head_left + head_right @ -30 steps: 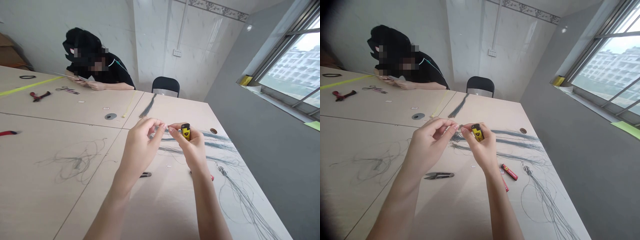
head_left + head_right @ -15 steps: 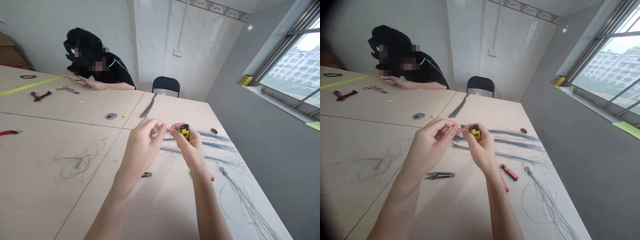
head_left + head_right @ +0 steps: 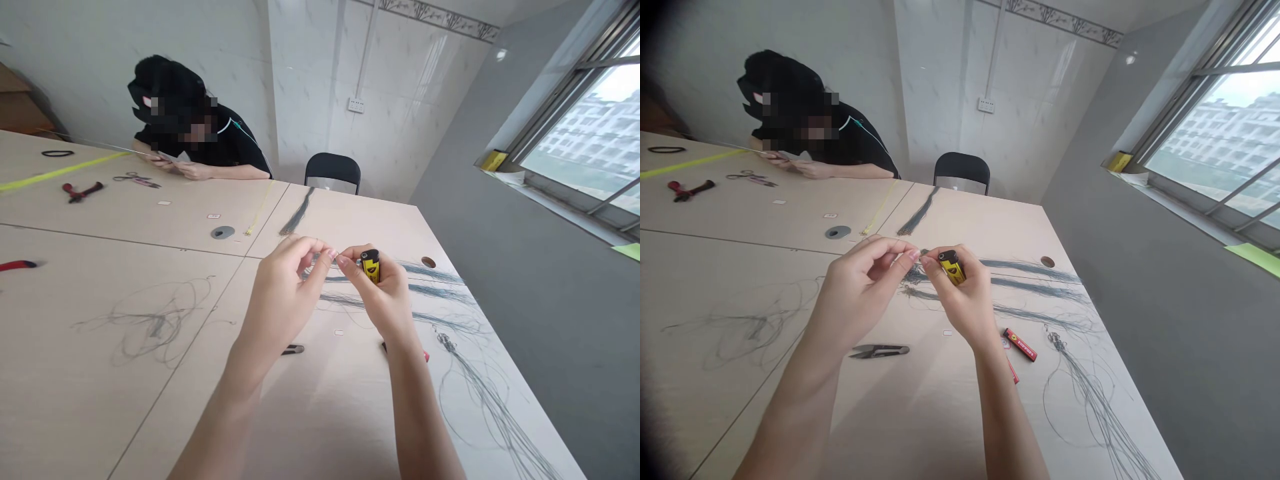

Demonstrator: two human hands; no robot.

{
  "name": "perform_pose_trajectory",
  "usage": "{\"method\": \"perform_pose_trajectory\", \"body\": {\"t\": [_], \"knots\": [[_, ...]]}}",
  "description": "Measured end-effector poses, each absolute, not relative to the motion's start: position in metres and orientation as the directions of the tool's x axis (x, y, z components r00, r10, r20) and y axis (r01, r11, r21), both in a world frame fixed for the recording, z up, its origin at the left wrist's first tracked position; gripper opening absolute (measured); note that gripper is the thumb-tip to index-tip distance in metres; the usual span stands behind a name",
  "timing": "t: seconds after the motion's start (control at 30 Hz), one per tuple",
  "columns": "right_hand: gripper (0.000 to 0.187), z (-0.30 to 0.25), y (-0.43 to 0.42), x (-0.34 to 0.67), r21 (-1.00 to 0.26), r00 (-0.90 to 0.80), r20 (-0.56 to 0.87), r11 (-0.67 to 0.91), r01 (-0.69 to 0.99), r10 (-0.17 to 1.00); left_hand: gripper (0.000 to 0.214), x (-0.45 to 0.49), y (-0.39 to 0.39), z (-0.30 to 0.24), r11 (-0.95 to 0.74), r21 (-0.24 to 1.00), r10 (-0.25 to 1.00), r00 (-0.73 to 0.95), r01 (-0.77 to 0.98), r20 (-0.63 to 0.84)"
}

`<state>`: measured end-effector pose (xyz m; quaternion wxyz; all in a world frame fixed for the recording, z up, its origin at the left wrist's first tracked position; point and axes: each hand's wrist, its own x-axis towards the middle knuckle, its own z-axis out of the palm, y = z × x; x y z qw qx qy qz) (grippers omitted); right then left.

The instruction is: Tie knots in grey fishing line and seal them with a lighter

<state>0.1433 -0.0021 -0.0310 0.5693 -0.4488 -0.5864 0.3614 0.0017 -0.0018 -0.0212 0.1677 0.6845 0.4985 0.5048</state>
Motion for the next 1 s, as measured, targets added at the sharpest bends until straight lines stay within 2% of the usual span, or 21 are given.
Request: {"method": "perform_pose_trajectory", "body": {"t": [0.27, 0.53, 1.0], "knots": [[0.012, -0.0315, -0.0027, 0.1442, -0.927, 0.034, 0.365, 0.360, 0.102, 0.931, 0.012, 0.0015, -0.0023, -0.0206, -0.447, 0.738, 0.847, -0.027, 0.505, 0.531], [0.010, -0.0368, 0.0007, 0.1423, -0.868, 0.049, 0.486, 0.475, 0.143, 0.873, 0.012, 0.0019, -0.0024, -0.0228, -0.461, 0.753, 0.838, -0.049, 0.469, 0.544], [0.014, -0.0366, 0.0006, 0.1412, -0.886, 0.068, 0.461, 0.455, 0.093, 0.885, 0.010, 0.0016, -0.0012, -0.0233, -0.431, 0.783, 0.855, -0.073, 0.449, 0.513]]}}
